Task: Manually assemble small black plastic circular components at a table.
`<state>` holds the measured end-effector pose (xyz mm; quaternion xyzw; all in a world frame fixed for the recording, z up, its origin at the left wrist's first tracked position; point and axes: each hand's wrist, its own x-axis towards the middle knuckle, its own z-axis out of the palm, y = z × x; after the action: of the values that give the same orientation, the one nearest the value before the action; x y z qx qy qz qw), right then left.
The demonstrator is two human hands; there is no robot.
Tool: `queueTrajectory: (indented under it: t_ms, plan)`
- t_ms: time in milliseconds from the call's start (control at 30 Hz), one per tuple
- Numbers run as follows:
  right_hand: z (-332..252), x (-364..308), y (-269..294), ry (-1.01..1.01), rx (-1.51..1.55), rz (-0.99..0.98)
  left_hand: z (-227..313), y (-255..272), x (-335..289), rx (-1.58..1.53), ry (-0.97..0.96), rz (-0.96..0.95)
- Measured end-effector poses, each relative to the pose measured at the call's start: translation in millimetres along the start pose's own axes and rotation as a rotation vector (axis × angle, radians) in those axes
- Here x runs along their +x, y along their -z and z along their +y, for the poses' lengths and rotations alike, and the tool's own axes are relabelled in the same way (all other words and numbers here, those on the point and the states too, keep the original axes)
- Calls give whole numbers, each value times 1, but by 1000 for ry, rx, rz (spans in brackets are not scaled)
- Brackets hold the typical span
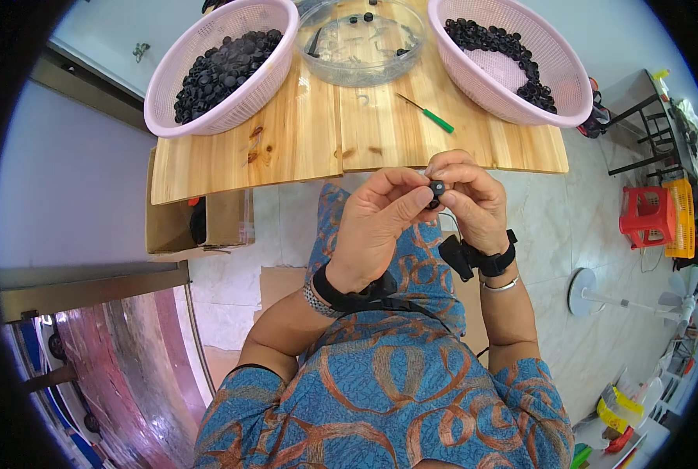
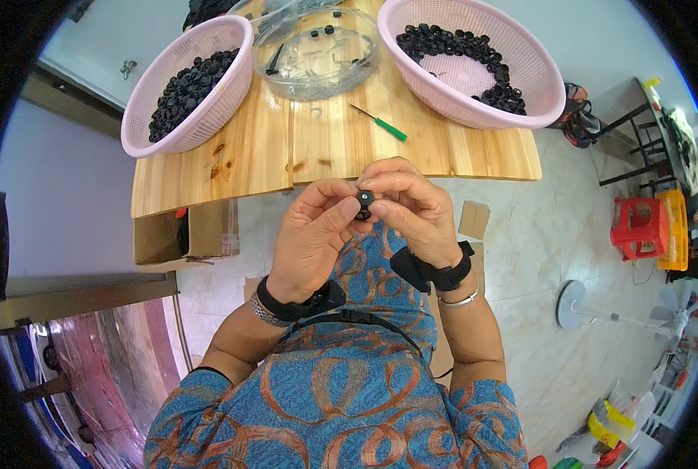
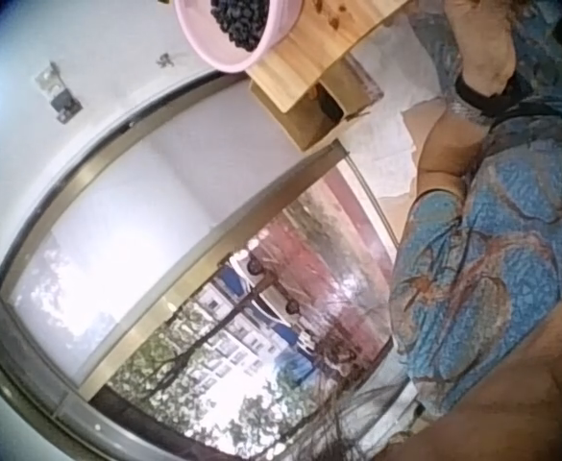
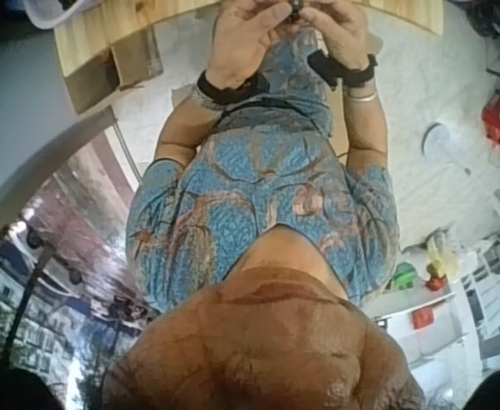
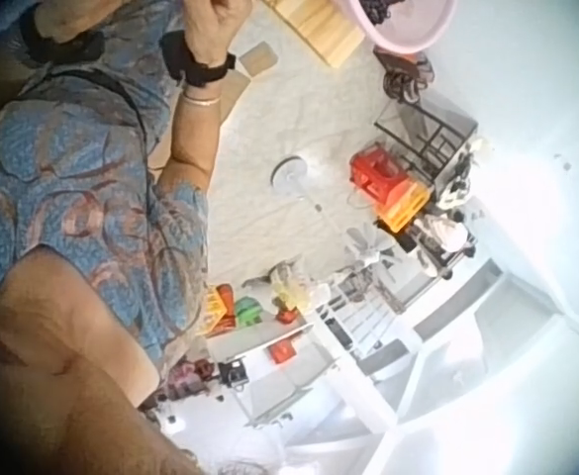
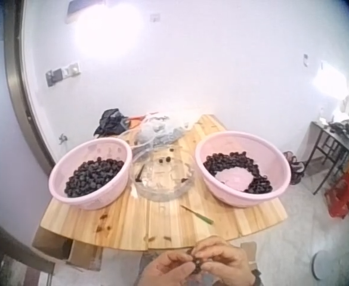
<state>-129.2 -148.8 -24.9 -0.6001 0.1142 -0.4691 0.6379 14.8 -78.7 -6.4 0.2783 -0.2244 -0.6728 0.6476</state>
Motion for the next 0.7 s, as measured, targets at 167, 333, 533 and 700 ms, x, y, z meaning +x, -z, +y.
queueTrajectory:
  t_ms: [167, 333, 533, 700]
  plan:
    - [0, -6, -1, 19, 125, 39, -3, -6, -2, 82, -32, -45]
    - [2, -12, 0, 108, 104, 97, -8, -11, -4, 80, -70, -56]
    - [-8, -15, -4, 87, -39, 140, -9, -6, -7, 97, -33, -61]
    - [-16, -15, -8, 94, -193, 115, -5, -4, -8, 95, 5, -48]
